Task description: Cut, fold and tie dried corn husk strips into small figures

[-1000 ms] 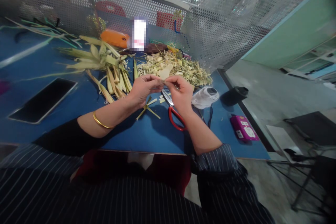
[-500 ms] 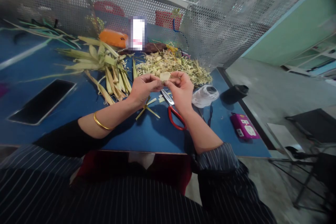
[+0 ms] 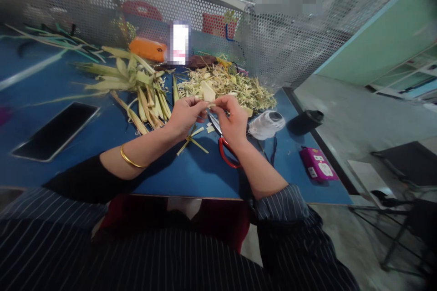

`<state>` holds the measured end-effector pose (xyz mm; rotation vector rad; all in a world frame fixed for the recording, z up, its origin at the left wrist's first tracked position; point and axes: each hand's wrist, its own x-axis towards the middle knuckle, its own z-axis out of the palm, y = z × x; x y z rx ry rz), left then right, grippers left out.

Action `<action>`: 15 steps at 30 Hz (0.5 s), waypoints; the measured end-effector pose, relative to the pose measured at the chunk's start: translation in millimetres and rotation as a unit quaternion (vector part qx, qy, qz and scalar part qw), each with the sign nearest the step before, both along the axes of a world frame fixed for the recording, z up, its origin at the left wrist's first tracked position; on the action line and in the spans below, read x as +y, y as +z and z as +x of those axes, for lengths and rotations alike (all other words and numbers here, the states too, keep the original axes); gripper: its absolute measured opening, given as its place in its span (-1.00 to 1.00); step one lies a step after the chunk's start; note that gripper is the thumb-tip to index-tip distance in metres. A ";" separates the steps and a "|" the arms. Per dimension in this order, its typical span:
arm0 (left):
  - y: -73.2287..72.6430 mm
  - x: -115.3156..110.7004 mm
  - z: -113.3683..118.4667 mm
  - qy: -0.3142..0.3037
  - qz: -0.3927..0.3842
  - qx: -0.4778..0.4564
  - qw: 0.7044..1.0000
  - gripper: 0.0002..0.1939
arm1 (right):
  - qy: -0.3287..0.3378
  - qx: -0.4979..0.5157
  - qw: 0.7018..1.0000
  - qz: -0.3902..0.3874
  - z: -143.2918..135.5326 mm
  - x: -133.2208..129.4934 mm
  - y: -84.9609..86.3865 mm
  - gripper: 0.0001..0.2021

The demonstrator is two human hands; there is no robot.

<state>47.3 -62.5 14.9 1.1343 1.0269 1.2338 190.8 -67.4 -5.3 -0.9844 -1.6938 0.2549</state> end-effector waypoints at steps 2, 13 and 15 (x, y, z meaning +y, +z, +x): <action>1.1 -0.6 -0.7 -0.009 -0.020 -0.018 1.000 -0.85 | -0.009 -0.051 0.998 0.029 2.4 0.4 -0.7 -0.96; -0.2 1.6 -3.7 -0.036 -0.033 -0.076 0.996 -0.88 | -0.003 -0.024 0.999 0.020 3.0 -1.1 4.3 -0.92; -1.1 0.1 -1.9 -0.023 -0.006 -0.068 0.997 -0.87 | 0.007 0.027 1.000 -0.010 0.6 -2.1 6.1 -0.93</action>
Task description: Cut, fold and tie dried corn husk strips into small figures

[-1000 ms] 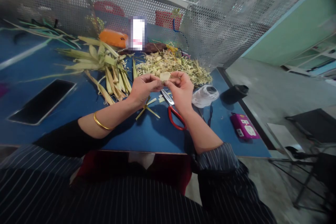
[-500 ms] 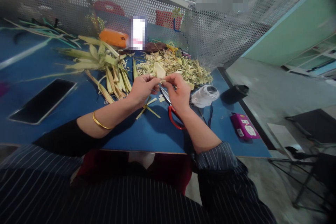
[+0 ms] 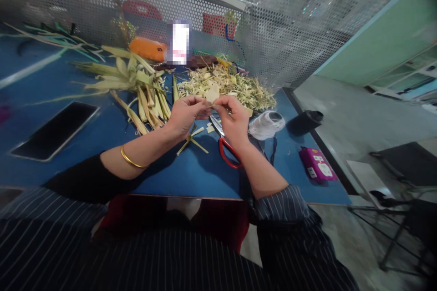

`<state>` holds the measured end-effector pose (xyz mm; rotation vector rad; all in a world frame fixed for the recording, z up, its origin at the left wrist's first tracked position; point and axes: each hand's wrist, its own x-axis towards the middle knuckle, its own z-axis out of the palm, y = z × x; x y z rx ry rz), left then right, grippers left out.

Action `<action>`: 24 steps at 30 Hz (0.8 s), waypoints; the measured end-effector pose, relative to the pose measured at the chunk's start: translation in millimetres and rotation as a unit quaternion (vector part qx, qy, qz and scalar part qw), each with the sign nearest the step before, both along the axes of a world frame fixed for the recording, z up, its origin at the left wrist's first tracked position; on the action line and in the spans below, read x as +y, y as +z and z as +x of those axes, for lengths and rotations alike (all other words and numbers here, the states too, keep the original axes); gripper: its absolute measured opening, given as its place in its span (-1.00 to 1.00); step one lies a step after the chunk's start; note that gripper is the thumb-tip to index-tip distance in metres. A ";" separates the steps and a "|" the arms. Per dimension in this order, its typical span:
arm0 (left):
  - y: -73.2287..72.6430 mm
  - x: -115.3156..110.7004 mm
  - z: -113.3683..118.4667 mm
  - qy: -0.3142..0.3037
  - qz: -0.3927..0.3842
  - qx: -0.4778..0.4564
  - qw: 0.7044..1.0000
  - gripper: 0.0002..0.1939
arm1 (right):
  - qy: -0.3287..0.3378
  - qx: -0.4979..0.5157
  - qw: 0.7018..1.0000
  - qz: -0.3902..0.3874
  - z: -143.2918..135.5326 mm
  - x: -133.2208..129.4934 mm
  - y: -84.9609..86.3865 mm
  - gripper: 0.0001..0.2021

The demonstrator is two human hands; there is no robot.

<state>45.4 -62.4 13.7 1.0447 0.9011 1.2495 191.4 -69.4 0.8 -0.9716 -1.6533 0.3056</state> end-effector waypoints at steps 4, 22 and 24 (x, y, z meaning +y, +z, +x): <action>-4.0 -1.6 3.6 0.048 0.083 0.040 0.995 -0.88 | -0.002 0.066 0.996 -0.063 -3.1 -0.8 1.3 -0.91; -4.6 -1.8 1.6 0.037 0.121 0.120 0.985 -0.89 | 0.004 0.131 0.986 -0.107 -0.6 8.1 -3.6 -0.77; -2.5 -1.9 2.5 0.031 0.070 0.082 0.994 -0.90 | 0.010 0.135 0.986 -0.100 -1.4 7.7 -4.0 -0.79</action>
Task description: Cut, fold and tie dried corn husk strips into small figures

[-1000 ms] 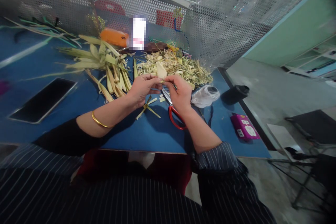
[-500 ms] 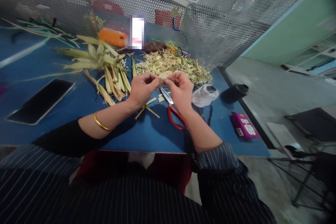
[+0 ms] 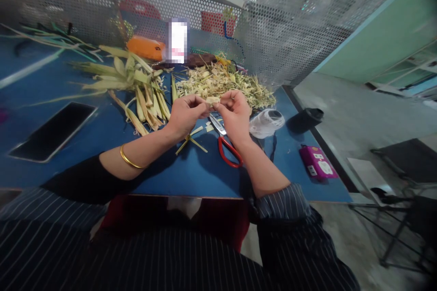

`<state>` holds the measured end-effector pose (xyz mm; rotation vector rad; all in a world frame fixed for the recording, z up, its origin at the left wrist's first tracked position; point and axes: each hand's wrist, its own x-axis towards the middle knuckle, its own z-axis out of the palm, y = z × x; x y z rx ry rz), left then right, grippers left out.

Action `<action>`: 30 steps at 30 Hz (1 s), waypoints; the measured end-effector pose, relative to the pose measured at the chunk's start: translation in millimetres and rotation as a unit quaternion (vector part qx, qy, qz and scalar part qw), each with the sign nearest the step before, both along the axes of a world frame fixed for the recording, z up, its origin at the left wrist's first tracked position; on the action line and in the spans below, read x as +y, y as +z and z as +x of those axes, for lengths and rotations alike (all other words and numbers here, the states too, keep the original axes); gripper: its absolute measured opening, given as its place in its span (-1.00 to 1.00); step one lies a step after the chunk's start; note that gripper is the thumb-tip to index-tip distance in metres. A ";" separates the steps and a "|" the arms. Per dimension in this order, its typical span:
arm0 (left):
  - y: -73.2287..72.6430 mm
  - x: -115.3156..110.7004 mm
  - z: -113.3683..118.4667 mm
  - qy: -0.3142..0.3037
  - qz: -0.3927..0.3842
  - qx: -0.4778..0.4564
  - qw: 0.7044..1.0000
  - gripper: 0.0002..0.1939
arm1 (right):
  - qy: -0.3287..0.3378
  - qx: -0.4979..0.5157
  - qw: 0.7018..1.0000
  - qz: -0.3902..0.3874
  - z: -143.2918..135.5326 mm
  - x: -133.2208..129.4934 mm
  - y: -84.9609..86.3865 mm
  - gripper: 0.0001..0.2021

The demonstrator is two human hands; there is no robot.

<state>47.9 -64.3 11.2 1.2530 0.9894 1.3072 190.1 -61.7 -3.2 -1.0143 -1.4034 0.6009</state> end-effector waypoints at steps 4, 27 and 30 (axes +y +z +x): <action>1.7 0.9 0.5 -0.022 -0.106 -0.068 0.992 -0.90 | -0.004 -0.073 0.996 0.058 0.2 -3.5 1.2 -0.89; 1.1 7.0 -6.3 -0.068 -0.064 -0.092 0.991 -0.85 | 0.001 -0.138 0.988 0.075 1.2 -7.4 6.1 -0.92; 1.4 7.2 -5.8 -0.063 -0.058 -0.090 0.992 -0.87 | 0.005 -0.132 0.989 0.061 1.3 -8.2 6.4 -0.93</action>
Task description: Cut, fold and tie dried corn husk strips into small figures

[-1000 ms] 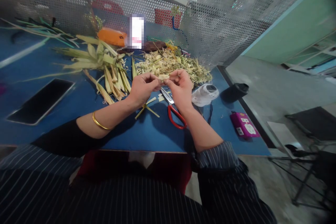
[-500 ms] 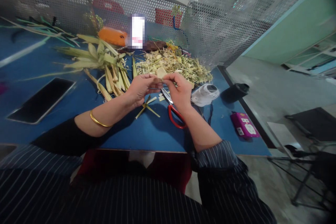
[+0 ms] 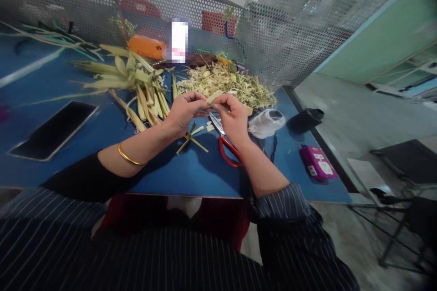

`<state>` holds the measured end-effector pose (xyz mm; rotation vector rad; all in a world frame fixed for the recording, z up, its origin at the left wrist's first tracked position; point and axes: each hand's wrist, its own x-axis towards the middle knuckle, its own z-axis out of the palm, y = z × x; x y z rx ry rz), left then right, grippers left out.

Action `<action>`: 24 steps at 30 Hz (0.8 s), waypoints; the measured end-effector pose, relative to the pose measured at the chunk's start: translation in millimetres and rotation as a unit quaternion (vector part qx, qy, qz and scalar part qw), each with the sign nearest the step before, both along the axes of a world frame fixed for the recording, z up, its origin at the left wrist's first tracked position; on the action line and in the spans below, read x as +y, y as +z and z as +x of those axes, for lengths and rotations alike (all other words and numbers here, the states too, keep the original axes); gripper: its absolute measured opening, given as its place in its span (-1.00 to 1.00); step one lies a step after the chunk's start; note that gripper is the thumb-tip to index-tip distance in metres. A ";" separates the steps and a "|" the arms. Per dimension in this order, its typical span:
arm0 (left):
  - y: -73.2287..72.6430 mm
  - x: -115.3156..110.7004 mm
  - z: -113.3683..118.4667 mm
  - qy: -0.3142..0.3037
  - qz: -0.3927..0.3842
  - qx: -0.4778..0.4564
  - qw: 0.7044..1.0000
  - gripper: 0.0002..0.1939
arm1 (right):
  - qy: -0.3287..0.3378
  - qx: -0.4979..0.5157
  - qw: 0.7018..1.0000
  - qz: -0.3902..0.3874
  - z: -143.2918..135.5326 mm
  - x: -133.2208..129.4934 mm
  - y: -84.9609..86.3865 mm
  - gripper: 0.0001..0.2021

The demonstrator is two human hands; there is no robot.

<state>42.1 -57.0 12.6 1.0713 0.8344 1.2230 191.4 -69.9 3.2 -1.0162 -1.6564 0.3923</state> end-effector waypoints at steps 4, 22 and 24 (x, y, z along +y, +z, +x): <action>1.5 -1.1 -0.1 -0.006 -0.005 0.012 1.000 -0.89 | 0.001 -0.043 0.999 0.023 3.2 0.3 1.2 -0.90; -2.3 -3.1 4.9 0.093 0.085 0.049 0.991 -0.83 | -0.026 -0.001 1.000 -0.016 1.3 0.0 0.1 -0.92; -1.4 -2.9 4.6 0.095 0.093 0.056 0.989 -0.83 | -0.023 0.013 0.999 -0.018 0.9 -0.6 2.0 -0.92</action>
